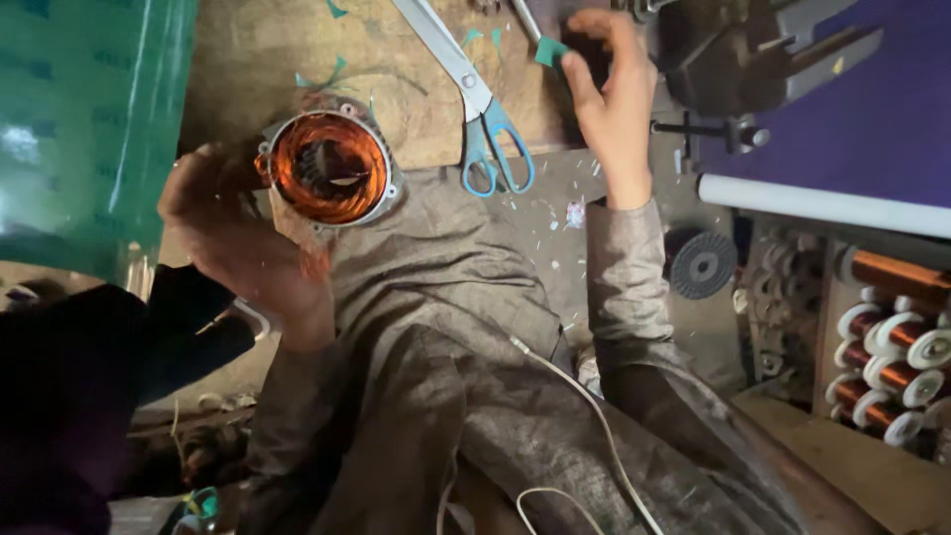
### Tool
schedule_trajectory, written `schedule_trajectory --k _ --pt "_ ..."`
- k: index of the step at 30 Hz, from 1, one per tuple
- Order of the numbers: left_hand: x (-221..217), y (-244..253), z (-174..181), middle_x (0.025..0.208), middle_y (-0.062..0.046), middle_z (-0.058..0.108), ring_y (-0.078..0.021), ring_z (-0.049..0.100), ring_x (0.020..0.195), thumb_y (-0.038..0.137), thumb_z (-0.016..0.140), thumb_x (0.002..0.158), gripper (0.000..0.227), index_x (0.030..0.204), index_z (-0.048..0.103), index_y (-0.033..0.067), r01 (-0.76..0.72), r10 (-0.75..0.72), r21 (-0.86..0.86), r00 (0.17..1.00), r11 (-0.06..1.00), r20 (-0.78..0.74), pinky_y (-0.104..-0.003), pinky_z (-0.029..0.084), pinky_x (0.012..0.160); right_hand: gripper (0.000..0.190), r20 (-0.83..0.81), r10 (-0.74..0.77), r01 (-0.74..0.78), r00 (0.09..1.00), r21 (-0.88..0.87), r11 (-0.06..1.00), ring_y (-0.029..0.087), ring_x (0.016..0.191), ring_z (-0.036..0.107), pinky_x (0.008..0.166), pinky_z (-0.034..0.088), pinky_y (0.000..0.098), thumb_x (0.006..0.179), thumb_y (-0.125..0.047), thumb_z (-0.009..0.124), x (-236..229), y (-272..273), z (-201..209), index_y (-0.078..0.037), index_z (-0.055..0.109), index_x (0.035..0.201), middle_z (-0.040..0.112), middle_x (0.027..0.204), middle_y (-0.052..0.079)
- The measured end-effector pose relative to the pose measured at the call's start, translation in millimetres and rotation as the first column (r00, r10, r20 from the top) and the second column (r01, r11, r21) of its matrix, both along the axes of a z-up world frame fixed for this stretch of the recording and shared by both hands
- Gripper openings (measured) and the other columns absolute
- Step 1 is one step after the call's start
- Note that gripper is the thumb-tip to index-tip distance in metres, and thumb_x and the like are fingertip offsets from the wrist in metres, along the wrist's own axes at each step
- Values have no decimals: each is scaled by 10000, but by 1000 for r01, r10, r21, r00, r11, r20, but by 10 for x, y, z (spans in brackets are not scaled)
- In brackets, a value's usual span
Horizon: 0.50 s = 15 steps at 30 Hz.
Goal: The person uses scissors to cut green insulating tape and wraps it around copper windings on a motor stator. They repeatedly cut tape strips and apply them to the stator, adjusting the windings by hand between applications.
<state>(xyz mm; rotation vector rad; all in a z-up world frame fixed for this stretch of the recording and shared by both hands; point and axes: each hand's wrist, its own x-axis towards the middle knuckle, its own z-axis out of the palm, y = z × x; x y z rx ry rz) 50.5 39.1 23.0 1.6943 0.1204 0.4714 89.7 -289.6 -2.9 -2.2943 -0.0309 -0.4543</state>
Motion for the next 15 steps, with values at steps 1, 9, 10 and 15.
schedule_trajectory --k 1,9,10,15 --pt "-44 -8 -24 1259 -176 528 -303 566 1169 507 548 1034 601 1273 448 -36 -51 52 -39 998 998 21 -421 489 1063 359 -46 66 -66 997 2 998 307 1153 678 1020 515 363 927 71 740 -23 -30 -9 0 606 1252 701 1225 160" --pt "-755 -24 -468 1227 -113 535 -200 540 1135 317 459 1136 358 1292 484 -4 -125 136 -298 991 946 17 -322 457 985 328 6 -47 47 999 -84 995 283 933 649 854 514 393 879 80 773 -133 221 -91 -39 644 1156 685 1022 112" --pt "-846 -32 -500 1175 -94 554 -184 578 1065 303 461 1136 331 1257 516 0 -83 81 -289 997 954 -19 -321 490 963 345 28 -60 63 998 -117 991 295 950 633 855 509 397 881 78 792 -160 243 -143 -36 650 1173 660 1042 123" --pt "-960 -77 -464 990 -65 694 -159 658 930 191 567 1094 204 1120 647 6 319 -388 -256 873 912 -296 -297 522 854 324 76 -106 119 991 -184 976 286 902 632 802 500 391 847 27 856 -239 223 -294 -23 667 1106 643 989 125"
